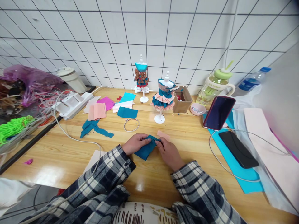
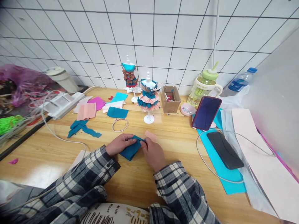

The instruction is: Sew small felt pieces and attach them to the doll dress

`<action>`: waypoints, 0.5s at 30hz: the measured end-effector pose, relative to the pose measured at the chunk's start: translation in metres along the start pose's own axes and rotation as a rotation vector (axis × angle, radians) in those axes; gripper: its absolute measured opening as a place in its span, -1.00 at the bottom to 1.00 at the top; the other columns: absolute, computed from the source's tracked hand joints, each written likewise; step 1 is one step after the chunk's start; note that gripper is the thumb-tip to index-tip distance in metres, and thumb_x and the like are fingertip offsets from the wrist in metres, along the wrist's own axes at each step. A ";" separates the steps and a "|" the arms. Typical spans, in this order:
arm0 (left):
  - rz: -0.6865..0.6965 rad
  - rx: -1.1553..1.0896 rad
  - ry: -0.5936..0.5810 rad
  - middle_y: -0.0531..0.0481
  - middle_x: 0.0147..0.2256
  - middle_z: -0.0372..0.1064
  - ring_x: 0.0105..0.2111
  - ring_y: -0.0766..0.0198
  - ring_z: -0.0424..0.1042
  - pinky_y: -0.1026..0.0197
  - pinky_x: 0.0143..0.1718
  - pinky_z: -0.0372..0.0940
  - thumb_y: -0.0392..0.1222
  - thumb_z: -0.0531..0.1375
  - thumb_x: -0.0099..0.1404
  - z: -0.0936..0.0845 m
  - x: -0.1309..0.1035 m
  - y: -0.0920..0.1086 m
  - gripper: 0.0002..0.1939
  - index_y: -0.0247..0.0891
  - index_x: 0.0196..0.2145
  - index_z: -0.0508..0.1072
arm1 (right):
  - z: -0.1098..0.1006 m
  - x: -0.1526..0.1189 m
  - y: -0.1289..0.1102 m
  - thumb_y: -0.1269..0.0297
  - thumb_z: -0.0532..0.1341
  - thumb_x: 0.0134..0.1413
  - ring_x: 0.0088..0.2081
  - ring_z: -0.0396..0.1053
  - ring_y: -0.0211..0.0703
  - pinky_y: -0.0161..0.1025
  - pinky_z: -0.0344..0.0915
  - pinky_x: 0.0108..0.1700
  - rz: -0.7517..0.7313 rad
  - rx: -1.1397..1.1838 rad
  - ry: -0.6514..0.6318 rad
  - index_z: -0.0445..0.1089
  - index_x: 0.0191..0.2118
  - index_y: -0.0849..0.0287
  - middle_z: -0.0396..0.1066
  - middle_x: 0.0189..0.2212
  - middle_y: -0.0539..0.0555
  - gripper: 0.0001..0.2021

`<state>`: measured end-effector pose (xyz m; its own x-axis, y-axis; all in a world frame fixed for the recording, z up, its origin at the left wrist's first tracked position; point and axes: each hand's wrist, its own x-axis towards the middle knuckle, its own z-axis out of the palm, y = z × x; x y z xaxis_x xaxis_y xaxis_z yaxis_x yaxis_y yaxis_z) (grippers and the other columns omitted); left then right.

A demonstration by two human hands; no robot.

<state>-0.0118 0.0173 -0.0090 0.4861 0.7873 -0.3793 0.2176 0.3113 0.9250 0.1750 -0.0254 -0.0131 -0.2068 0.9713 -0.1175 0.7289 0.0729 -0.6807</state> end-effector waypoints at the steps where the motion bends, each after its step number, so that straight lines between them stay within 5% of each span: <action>1: -0.005 -0.003 0.008 -0.03 -0.39 0.47 -0.47 0.32 0.34 0.29 -0.40 0.23 0.04 0.23 0.13 0.000 0.000 0.000 -0.62 -0.37 -0.28 0.50 | 0.000 0.000 0.000 0.09 -0.09 0.27 -0.38 0.33 -0.18 -0.32 0.01 -0.40 -0.001 -0.002 0.000 0.27 -0.27 0.12 0.41 -0.41 0.04 -0.71; 15: 0.049 0.046 -0.036 0.03 -0.44 0.42 -0.48 0.35 0.29 0.33 -0.43 0.20 0.02 0.22 0.15 0.003 0.000 0.001 -0.66 -0.36 -0.31 0.51 | -0.001 -0.001 -0.002 0.06 -0.09 0.27 -0.36 0.34 -0.17 -0.31 0.01 -0.40 0.010 -0.004 -0.028 0.26 -0.24 0.12 0.42 -0.41 0.05 -0.70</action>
<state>-0.0093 0.0159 -0.0077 0.5267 0.7812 -0.3352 0.2310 0.2480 0.9408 0.1744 -0.0264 -0.0112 -0.2172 0.9654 -0.1444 0.7336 0.0638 -0.6765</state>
